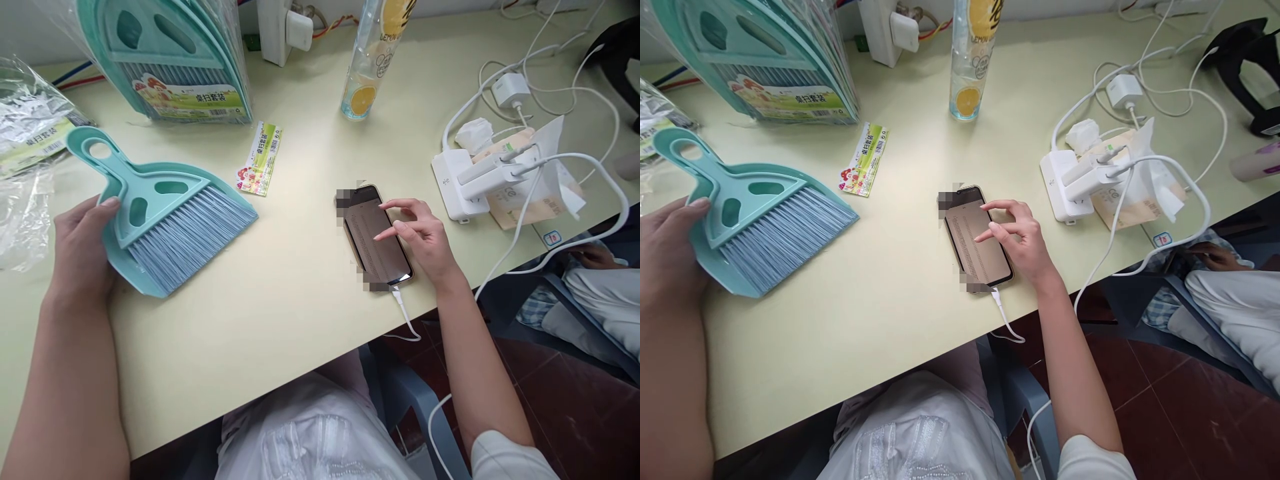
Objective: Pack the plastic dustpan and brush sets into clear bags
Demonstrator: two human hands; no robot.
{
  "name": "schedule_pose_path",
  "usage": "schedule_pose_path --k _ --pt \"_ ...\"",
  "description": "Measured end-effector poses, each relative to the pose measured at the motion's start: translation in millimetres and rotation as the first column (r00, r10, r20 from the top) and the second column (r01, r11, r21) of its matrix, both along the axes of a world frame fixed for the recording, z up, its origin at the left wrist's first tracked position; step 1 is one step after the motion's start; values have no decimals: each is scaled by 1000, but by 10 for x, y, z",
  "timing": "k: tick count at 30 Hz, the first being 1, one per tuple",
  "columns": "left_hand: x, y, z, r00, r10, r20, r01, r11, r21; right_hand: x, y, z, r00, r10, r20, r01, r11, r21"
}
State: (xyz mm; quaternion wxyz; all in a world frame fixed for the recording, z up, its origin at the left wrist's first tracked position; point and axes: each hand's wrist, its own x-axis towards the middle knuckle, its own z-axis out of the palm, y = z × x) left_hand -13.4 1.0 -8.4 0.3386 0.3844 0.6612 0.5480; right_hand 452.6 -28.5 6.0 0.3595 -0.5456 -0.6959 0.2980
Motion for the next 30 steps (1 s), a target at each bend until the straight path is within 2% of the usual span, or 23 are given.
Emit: schedule_pose_path --k 30 --pt "18 -8 18 999 -7 -49 6 1000 -22 -4 6 3 1000 -4 12 4 1000 12"
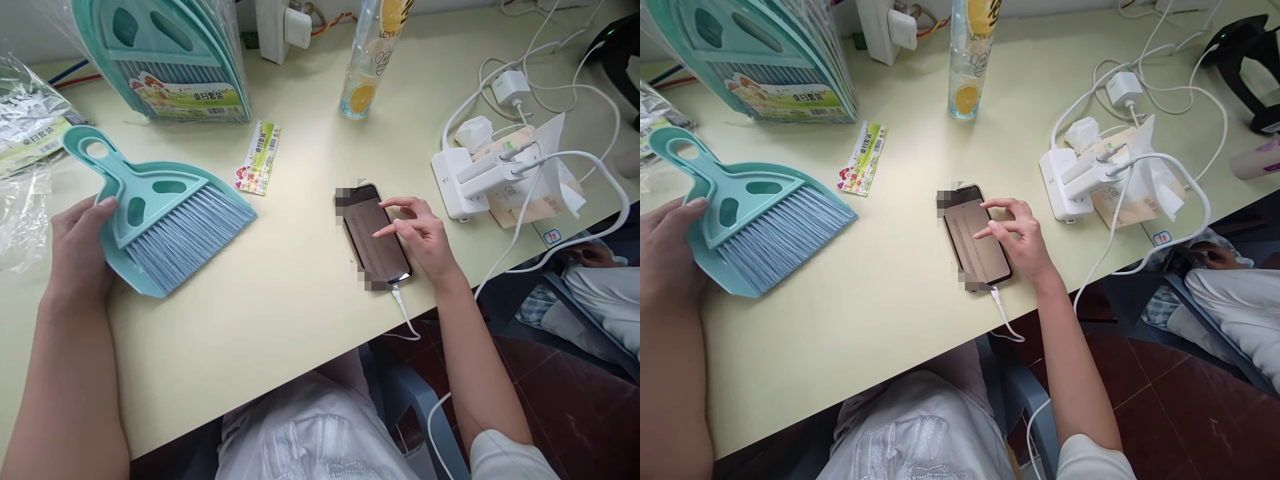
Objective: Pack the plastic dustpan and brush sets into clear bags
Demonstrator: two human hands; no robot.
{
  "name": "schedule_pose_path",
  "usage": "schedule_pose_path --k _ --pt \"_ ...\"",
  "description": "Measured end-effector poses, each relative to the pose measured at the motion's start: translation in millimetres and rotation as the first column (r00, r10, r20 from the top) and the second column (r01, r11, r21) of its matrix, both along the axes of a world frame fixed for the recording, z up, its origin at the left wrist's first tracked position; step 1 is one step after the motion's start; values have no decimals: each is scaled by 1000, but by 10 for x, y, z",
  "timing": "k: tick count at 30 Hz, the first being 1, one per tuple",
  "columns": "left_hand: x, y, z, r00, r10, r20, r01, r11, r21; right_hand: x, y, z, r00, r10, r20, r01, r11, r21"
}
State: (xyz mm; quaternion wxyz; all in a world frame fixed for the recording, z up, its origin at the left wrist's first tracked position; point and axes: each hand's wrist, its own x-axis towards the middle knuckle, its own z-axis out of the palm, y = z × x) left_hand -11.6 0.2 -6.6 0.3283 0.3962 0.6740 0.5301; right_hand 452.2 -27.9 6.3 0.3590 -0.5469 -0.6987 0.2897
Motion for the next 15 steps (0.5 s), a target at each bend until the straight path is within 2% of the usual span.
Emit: schedule_pose_path --k 15 --pt "11 0 7 999 3 42 -4 1000 21 12 -1 -13 1000 13 -15 -13 1000 10"
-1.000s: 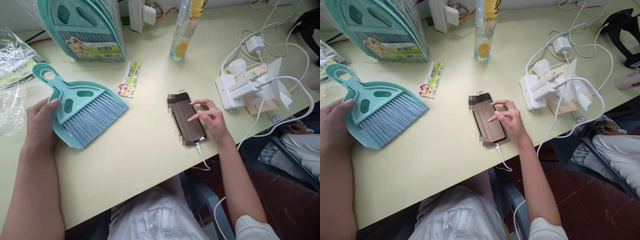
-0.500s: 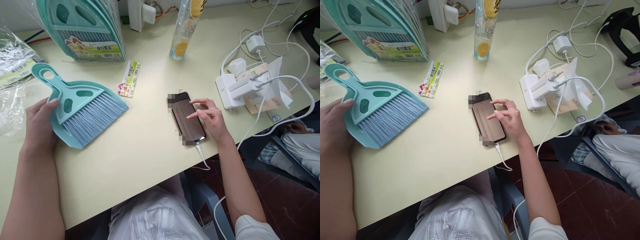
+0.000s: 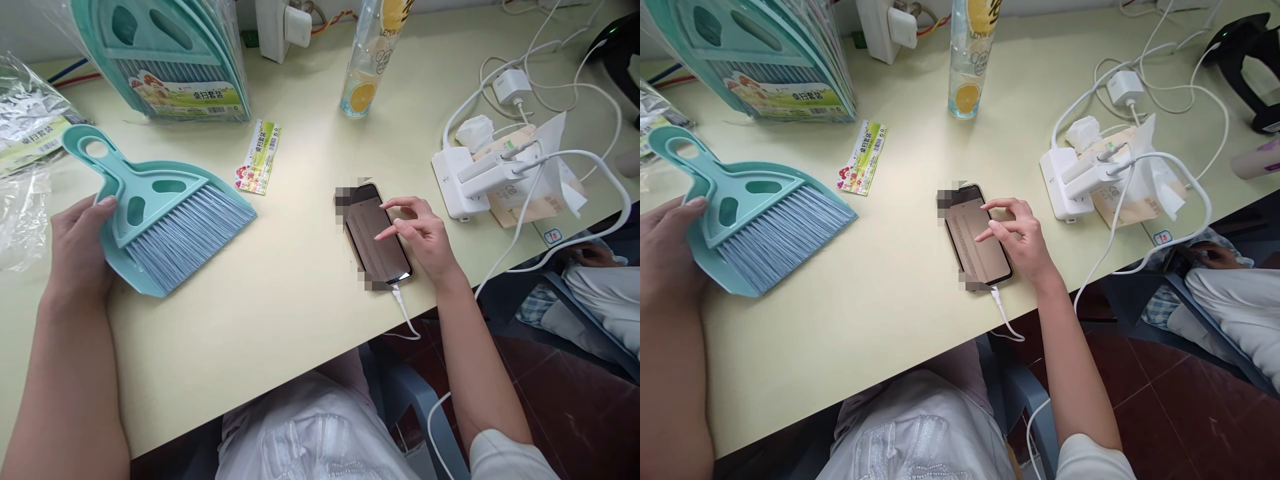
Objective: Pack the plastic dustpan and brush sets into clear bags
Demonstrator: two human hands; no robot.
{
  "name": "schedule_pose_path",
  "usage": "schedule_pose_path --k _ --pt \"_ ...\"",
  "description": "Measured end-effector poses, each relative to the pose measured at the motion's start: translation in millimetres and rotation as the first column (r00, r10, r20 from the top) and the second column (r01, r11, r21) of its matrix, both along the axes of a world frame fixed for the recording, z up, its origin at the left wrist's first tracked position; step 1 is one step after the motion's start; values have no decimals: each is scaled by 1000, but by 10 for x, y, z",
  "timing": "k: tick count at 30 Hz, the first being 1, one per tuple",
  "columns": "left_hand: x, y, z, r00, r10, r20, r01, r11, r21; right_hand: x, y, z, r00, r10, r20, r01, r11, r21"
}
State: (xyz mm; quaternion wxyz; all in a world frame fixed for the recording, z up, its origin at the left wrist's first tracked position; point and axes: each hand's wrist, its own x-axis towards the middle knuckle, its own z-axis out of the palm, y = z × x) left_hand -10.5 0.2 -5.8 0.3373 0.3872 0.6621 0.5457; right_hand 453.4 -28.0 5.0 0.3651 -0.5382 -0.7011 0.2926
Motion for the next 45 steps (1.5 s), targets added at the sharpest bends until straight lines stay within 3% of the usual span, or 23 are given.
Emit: schedule_pose_path --k 45 --pt "2 15 -15 1000 4 0 -4 1000 13 15 7 -14 1000 -5 -17 5 1000 -3"
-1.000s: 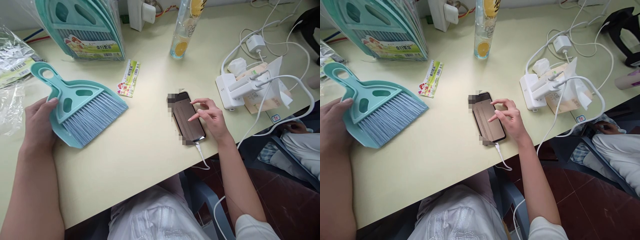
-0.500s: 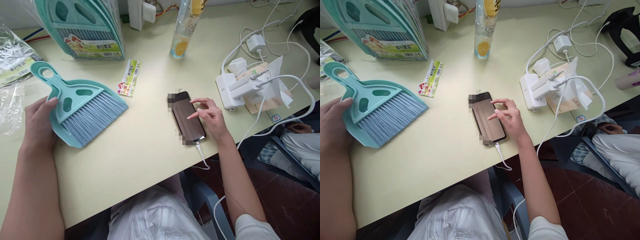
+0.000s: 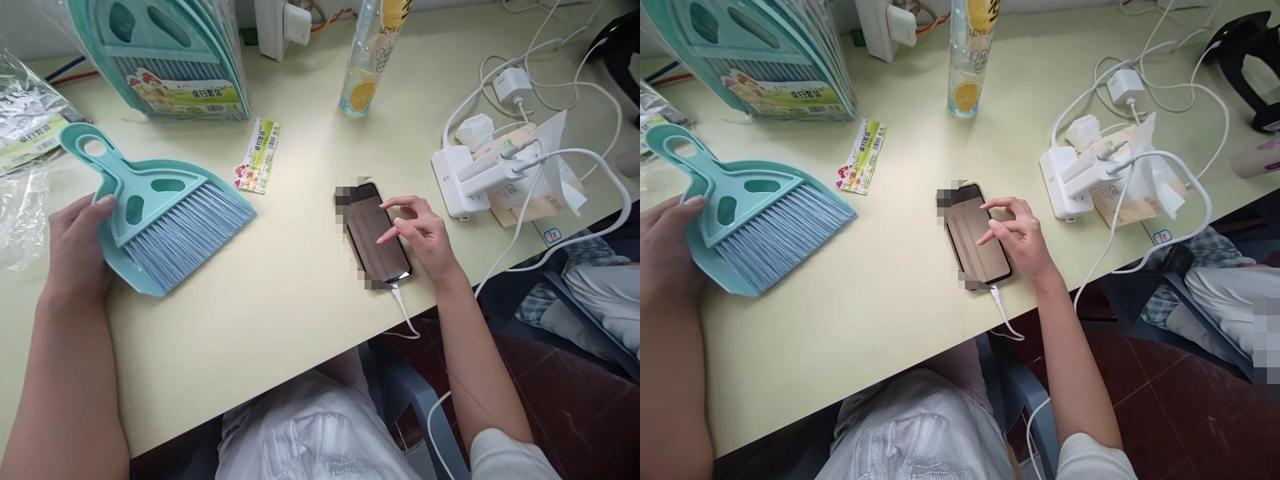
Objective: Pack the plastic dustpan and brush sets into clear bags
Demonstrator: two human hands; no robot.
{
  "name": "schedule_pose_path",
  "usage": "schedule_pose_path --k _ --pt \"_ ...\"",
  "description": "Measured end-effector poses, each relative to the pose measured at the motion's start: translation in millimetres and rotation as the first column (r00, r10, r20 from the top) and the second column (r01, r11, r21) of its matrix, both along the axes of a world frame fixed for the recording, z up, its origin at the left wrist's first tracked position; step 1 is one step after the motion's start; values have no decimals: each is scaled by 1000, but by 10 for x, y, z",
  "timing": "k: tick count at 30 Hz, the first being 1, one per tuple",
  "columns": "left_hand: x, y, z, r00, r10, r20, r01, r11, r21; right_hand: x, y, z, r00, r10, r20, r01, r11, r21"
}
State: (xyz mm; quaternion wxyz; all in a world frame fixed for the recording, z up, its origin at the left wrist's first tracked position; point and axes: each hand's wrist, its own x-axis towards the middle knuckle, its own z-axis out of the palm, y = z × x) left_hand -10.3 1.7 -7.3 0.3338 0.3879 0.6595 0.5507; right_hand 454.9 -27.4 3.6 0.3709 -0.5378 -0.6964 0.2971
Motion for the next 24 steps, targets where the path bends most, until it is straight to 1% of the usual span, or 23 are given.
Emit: schedule_pose_path --k 10,17,24 --pt "7 -7 27 1000 3 16 -3 1000 -17 -25 -3 17 1000 -4 17 4 1000 13" --pt "29 -17 39 1000 -5 15 5 1000 -16 -23 -7 27 1000 -19 16 19 1000 -7" --pt "37 -22 50 1000 4 21 -3 1000 -20 -11 -8 22 1000 11 4 -11 1000 2"
